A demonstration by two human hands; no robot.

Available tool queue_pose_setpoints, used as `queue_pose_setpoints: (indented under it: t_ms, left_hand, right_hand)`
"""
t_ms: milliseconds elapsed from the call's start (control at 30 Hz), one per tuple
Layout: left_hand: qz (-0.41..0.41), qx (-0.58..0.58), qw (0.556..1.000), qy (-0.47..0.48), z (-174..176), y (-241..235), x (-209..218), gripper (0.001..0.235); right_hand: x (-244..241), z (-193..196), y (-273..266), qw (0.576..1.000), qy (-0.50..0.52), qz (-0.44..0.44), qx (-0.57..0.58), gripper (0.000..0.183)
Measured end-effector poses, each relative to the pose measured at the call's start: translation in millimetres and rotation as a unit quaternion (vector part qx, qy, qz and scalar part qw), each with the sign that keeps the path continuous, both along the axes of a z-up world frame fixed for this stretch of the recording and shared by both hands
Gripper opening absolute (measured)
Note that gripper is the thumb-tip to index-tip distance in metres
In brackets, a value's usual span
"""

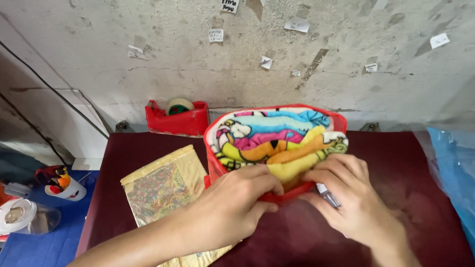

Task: The person folds a colorful Hello Kitty towel on a table, sprays it with a spray bottle, and then places it into a red plastic bag. The person then seals the bag by folding the top and tying it.

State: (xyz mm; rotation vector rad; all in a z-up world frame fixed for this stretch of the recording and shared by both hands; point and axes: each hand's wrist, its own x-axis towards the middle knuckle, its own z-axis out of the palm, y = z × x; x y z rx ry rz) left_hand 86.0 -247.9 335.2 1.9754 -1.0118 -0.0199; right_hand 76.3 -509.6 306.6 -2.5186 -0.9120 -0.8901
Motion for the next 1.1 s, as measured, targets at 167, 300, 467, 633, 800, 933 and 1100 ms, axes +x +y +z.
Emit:
queue_pose_setpoints:
  t_ms: [167, 300, 467, 633, 800, 933, 1100]
  left_hand:
    - [0.025, 0.155, 0.985, -0.076, 16, 5, 1, 0.017]
    - [-0.027, 0.203, 0.973, -0.109, 25, 11, 27, 0.023]
    - [-0.133, 0.113, 0.963, -0.205, 19, -8, 76, 0.023]
    - [-0.147, 0.24, 0.941, -0.188, 3, -36, 83, 0.052]
    - [-0.127, 0.337, 0.91, -0.205, -7, -56, 66, 0.065]
    - [-0.099, 0.338, 0.887, -0.297, -10, -65, 68, 0.066]
    - [-0.103, 0.49, 0.858, -0.112, 37, -84, 36, 0.066]
  right_hand:
    - [20, -6, -46, 0.979, 0.182, 0.091, 0.021, 0.037]
    - [22, 19, -33, 0.971, 0.217, 0.083, 0.06, 0.029]
    - [29, 16, -31, 0.964, 0.212, 0.12, 0.11, 0.025]
    - [31, -18, -36, 0.97, 0.13, 0.129, 0.161, 0.02]
    - [38, -62, -19, 0.933, -0.111, 0.127, 0.317, 0.037]
    - [50, -52, -16, 0.921, -0.185, 0.111, 0.325, 0.056]
    - [84, -46, -35, 0.916, -0.122, 0.159, 0.347, 0.062]
